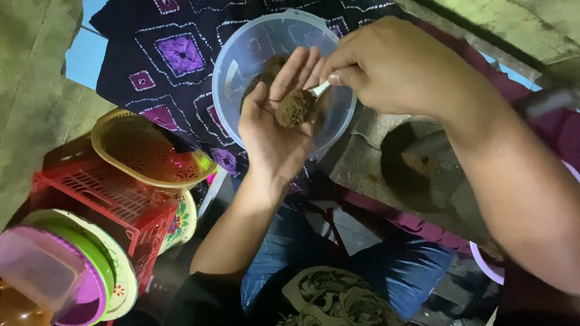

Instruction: Grinding brown powder ingredients using a stone mortar and pestle

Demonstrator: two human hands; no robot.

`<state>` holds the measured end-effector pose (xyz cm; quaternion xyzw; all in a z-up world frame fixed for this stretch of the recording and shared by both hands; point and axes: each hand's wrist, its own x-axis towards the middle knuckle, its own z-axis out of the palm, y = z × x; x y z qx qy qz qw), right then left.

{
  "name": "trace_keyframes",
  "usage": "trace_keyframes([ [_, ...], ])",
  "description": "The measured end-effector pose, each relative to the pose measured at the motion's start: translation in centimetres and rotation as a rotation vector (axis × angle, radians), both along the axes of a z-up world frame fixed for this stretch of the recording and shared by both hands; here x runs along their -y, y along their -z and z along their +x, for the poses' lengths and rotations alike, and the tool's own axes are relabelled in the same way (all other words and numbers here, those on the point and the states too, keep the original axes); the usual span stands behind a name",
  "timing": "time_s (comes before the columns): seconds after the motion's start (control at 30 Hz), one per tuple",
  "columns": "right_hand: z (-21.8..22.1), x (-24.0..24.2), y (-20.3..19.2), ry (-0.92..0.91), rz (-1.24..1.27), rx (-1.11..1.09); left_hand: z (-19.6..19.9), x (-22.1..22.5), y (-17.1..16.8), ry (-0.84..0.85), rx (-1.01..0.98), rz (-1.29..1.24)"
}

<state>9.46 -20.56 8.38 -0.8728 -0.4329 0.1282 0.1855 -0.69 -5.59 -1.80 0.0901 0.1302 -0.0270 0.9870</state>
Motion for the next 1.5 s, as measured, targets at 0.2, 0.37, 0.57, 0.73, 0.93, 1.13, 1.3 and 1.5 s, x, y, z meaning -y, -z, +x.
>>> trace_keyframes([
  [0.2, -1.3, 1.7, -1.2, 0.043, 0.022, -0.016, -0.8, 1.8, 1.5, 0.036, 0.319, -0.114],
  [0.37, -2.6, 5.6, -1.9, 0.107, 0.017, 0.003, -0.3, 4.2, -3.8, 0.132, -0.073, -0.038],
  [0.57, -4.6, 10.6, -3.0, 0.32, -0.154, -0.056, -0.7, 8.5, -2.1, 0.256, -0.027, -0.118],
  [0.73, -7.4, 15.5, -3.4, 0.352, -0.005, -0.033, -1.1, 12.5, -3.6, 0.38, -0.161, -0.058],
  [0.93, -10.6, 20.3, -1.3, 0.479, 0.044, -0.024, -2.5, 16.1, 0.4, 0.461, 0.117, -0.109],
  [1.13, -12.7, 23.1, 2.3, 0.604, -0.011, -0.05, -2.8, 17.3, 1.1, 0.484, 0.171, -0.035],
  [1.3, -14.7, 22.7, 2.9, 0.641, -0.068, 0.054, -2.6, 16.7, 0.8, 0.412, 0.257, 0.501],
  [1.5, -18.1, 21.3, 9.4, 0.598, -0.242, 0.68, -3.0, 14.7, -0.6, 0.347, 0.506, 1.106],
])
